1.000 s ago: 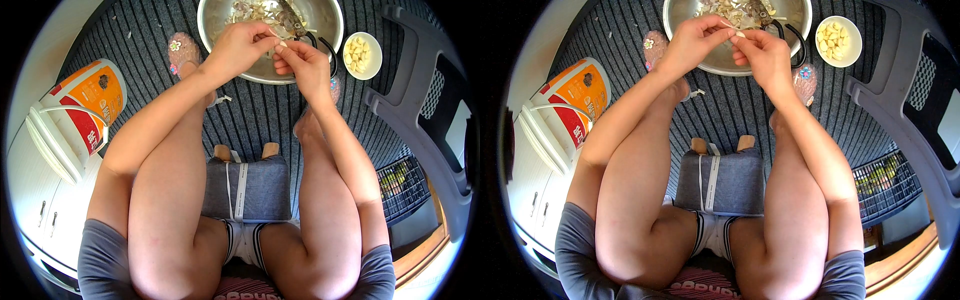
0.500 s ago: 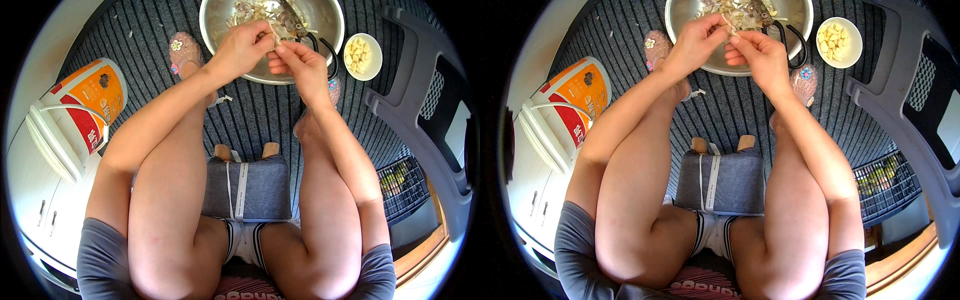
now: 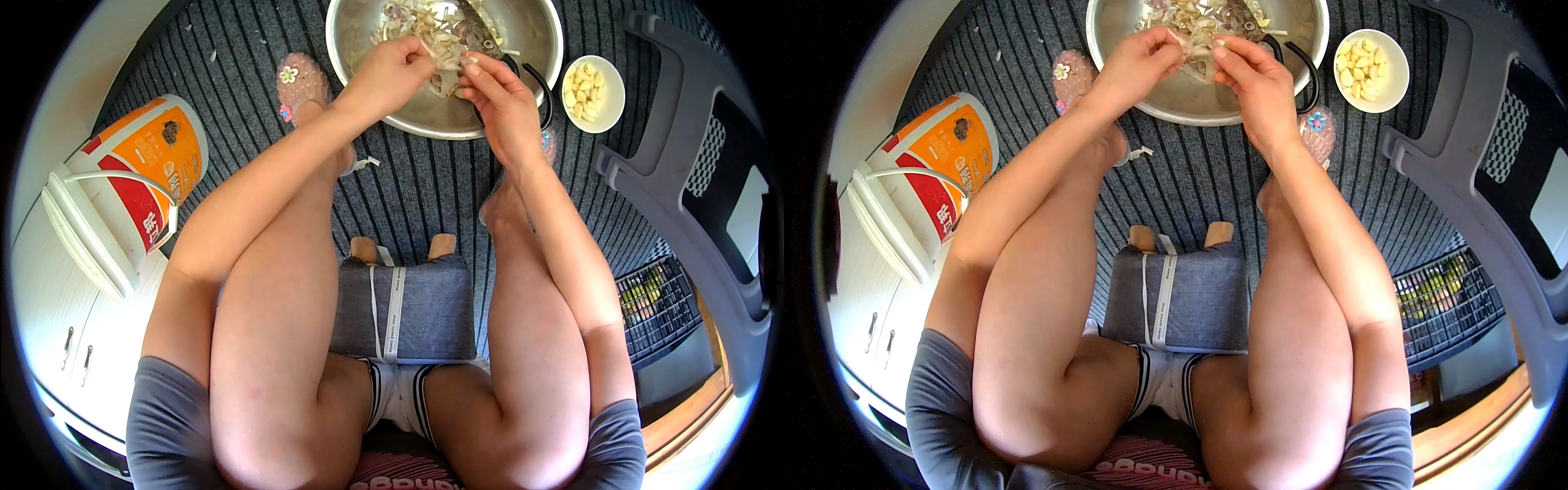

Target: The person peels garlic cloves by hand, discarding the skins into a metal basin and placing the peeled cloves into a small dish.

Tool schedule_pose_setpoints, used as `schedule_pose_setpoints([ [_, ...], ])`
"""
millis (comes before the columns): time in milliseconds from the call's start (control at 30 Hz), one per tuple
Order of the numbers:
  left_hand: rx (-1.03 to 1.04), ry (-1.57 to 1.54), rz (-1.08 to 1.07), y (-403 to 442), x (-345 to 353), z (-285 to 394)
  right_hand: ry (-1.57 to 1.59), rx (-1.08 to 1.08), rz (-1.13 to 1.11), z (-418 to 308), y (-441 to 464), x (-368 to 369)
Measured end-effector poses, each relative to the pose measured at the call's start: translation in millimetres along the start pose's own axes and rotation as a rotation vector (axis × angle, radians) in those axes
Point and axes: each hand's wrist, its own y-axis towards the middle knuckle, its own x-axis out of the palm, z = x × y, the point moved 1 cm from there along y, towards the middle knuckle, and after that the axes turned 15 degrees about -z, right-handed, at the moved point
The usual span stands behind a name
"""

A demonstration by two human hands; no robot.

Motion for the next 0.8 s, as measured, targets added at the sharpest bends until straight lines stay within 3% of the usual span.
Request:
schedule_pose_setpoints([
  [100, 0.154, 0.022, 0.085, -3, 4, 4, -0.247, 0.007, 0.035, -5, -2, 2],
  [300, 0.071, 0.04, -0.025, -5, 1, 15, -0.417, -0.138, -0.021, -7, -4, 10],
  [500, 0.181, -0.107, -0.021, -6, 2, 15, -0.402, -0.085, -0.021, -11, -10, 15],
  [600, 0.157, 0.067, -0.019, -6, 2, 17, -0.387, -0.133, -0.028, -7, -10, 14],
  [800, 0.137, 0.059, 0.022, -6, 4, 21, -0.43, -0.145, 0.026, -7, -13, 19],
])
